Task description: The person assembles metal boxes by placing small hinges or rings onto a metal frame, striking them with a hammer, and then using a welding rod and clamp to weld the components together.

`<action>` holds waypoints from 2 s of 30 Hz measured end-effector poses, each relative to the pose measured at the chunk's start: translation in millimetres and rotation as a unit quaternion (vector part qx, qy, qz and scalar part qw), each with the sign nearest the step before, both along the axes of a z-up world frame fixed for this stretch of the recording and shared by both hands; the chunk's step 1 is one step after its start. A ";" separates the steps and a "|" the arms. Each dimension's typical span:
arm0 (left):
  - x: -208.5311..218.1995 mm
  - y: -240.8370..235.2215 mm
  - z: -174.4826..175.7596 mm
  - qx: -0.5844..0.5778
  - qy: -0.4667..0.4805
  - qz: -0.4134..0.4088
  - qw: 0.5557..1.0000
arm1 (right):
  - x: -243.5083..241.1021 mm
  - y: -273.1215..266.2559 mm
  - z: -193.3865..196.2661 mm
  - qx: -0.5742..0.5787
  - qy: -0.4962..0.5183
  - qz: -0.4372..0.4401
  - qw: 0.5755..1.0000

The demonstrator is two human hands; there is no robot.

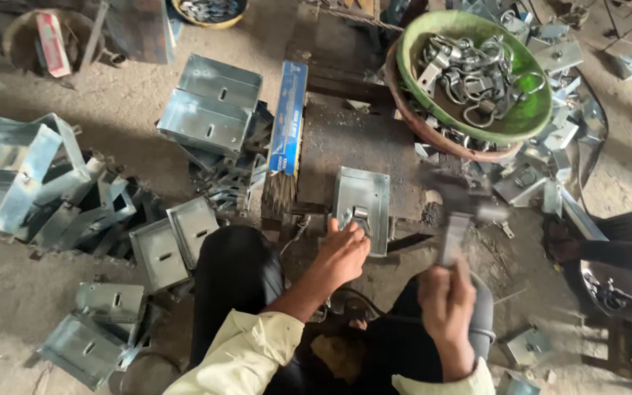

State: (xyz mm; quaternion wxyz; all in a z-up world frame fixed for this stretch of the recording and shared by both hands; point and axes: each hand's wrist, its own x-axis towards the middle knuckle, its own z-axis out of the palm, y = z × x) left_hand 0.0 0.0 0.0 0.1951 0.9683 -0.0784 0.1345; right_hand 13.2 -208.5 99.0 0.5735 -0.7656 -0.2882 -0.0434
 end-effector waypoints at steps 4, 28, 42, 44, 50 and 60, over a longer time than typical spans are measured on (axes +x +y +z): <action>-10.8 1.6 -10.2 -0.135 -0.102 0.021 0.985 | 14.4 1.6 -35.8 -0.220 -0.023 -0.030 0.975; 189.7 141.1 66.4 -0.133 0.118 0.042 0.983 | -11.6 6.7 -28.1 0.104 0.081 -0.017 0.991; 161.8 127.8 88.1 -0.234 0.119 0.046 0.964 | -17.2 30.9 13.8 -0.106 0.034 -0.056 0.992; 157.4 126.3 80.5 -0.239 0.094 0.037 0.966 | -18.5 34.7 6.8 -0.089 0.021 -0.098 0.991; 176.9 133.6 80.4 -0.206 0.093 0.038 0.973 | 27.5 34.7 15.0 -0.179 0.085 -0.043 0.979; 178.9 129.2 70.3 -0.221 0.088 0.062 0.969 | 162.7 35.9 -74.6 -0.042 0.341 -0.015 0.939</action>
